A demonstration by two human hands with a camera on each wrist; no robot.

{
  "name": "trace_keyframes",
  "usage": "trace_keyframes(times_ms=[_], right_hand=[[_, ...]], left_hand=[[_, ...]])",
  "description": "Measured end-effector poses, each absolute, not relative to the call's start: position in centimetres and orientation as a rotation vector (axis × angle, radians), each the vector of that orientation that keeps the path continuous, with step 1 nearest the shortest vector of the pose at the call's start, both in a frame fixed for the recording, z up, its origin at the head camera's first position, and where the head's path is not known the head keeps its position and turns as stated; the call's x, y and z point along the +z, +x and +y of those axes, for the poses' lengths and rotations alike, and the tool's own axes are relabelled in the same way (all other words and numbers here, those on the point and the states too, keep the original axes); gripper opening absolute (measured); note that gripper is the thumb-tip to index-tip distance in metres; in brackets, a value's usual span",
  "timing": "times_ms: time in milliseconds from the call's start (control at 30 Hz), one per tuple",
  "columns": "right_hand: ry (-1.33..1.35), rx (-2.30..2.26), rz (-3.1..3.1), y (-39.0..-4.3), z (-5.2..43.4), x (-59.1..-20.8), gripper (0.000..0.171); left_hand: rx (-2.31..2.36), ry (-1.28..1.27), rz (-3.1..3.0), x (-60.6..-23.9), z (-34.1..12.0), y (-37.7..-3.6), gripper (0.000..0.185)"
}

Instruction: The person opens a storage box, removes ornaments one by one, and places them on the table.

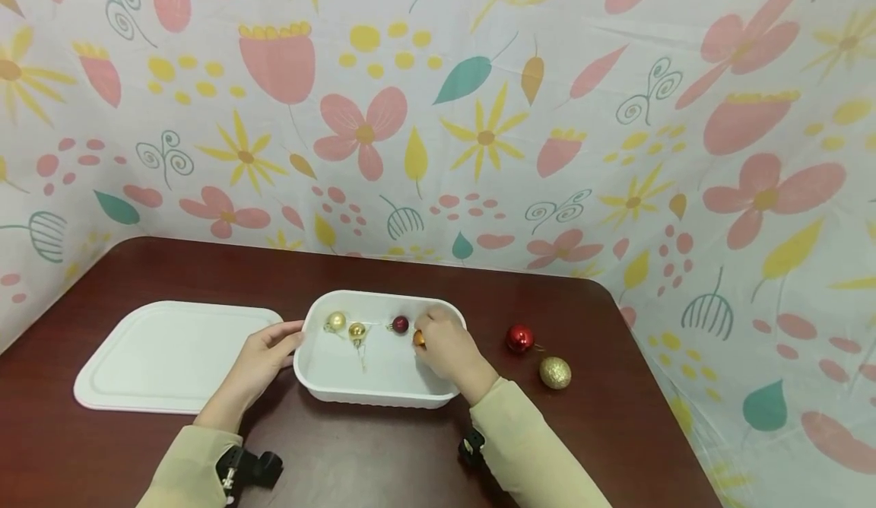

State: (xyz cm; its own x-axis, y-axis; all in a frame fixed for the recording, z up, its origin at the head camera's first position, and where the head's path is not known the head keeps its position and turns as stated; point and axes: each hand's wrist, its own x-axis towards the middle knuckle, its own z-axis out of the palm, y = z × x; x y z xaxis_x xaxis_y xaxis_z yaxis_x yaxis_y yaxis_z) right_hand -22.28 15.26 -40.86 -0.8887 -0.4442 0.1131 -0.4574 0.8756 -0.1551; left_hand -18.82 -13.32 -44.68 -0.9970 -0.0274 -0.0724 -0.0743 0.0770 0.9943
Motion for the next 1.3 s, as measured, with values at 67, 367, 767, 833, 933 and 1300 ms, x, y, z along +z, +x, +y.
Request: trace_keyframes(times_ms=[67, 367, 767, 833, 933, 1300], right_hand=[[0.739, 0.272, -2.957, -22.2, 15.3, -41.0, 0.023], [0.776, 0.315, -2.944, -22.1, 15.4, -41.0, 0.018], [0.761, 0.398, -2.895, -21.6, 15.7, -40.7, 0.024], [0.745, 0.418, -2.897, -21.4, 15.7, -40.7, 0.026], [0.718, 0.472, -2.894, -21.1, 15.8, -40.6, 0.030], [0.691, 0.648, -2.731, -20.0, 16.7, -40.4, 0.029]], left_hand=[[2.114, -0.104, 2.271, -44.7, -13.4, -18.7, 0.035], [2.099, -0.095, 2.291, -44.7, -13.5, -18.8, 0.035], [2.103, -0.103, 2.277, -44.7, -13.5, -18.7, 0.037], [2.100, -0.105, 2.280, -44.7, -13.5, -18.7, 0.037], [2.101, -0.104, 2.285, -44.7, -13.5, -18.7, 0.036], [2.095, -0.120, 2.284, -45.0, -13.3, -18.7, 0.034]])
